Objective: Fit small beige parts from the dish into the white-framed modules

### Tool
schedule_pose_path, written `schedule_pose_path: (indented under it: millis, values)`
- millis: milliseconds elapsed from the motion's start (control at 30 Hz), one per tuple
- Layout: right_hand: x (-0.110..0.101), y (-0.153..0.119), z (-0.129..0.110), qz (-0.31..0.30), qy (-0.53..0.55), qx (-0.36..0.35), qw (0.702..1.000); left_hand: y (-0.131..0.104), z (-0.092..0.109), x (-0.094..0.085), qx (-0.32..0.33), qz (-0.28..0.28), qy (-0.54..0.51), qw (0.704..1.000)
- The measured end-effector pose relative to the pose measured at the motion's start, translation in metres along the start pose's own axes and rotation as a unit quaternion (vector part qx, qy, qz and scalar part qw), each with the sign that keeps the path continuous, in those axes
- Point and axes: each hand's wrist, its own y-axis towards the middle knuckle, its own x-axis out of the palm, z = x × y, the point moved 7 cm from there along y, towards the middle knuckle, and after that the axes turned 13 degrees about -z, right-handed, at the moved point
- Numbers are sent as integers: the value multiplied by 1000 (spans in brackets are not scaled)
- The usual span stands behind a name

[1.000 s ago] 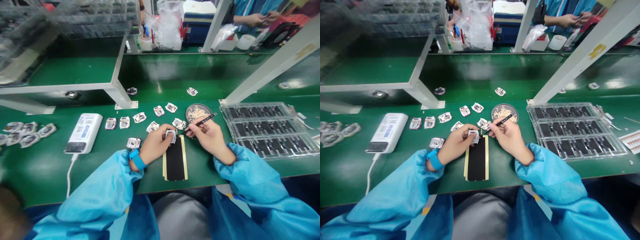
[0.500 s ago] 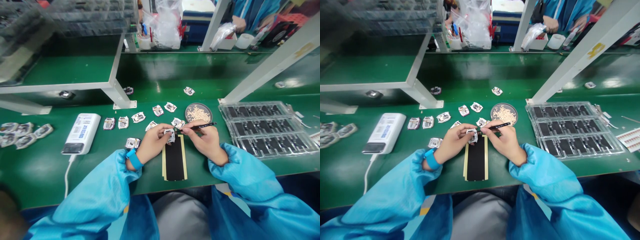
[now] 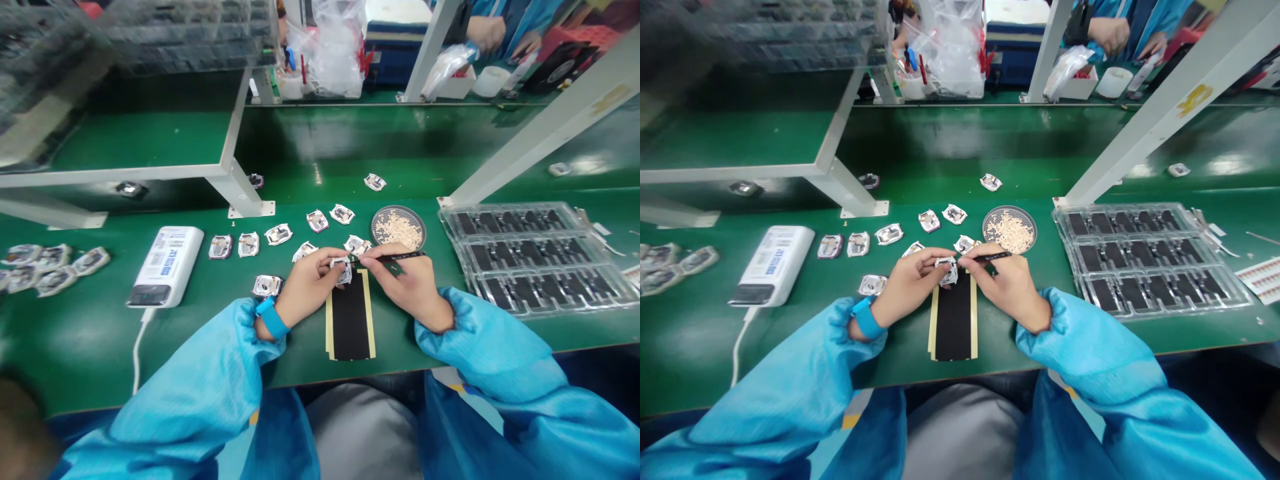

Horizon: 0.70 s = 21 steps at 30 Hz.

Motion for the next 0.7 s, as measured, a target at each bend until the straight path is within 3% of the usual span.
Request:
schedule_pose_path:
  millis: [167,467,700]
  values:
    - [10,-5,-6,-28,4,-49,998,-1,4,-1,8,14,-11,1000]
    - [-5,-7,-9,37,62,-54,996,-5,16,-7,15,45,-23,999]
    - [-2,-5,-10,21,79,-57,995,-9,17,-10,13,62,3,998]
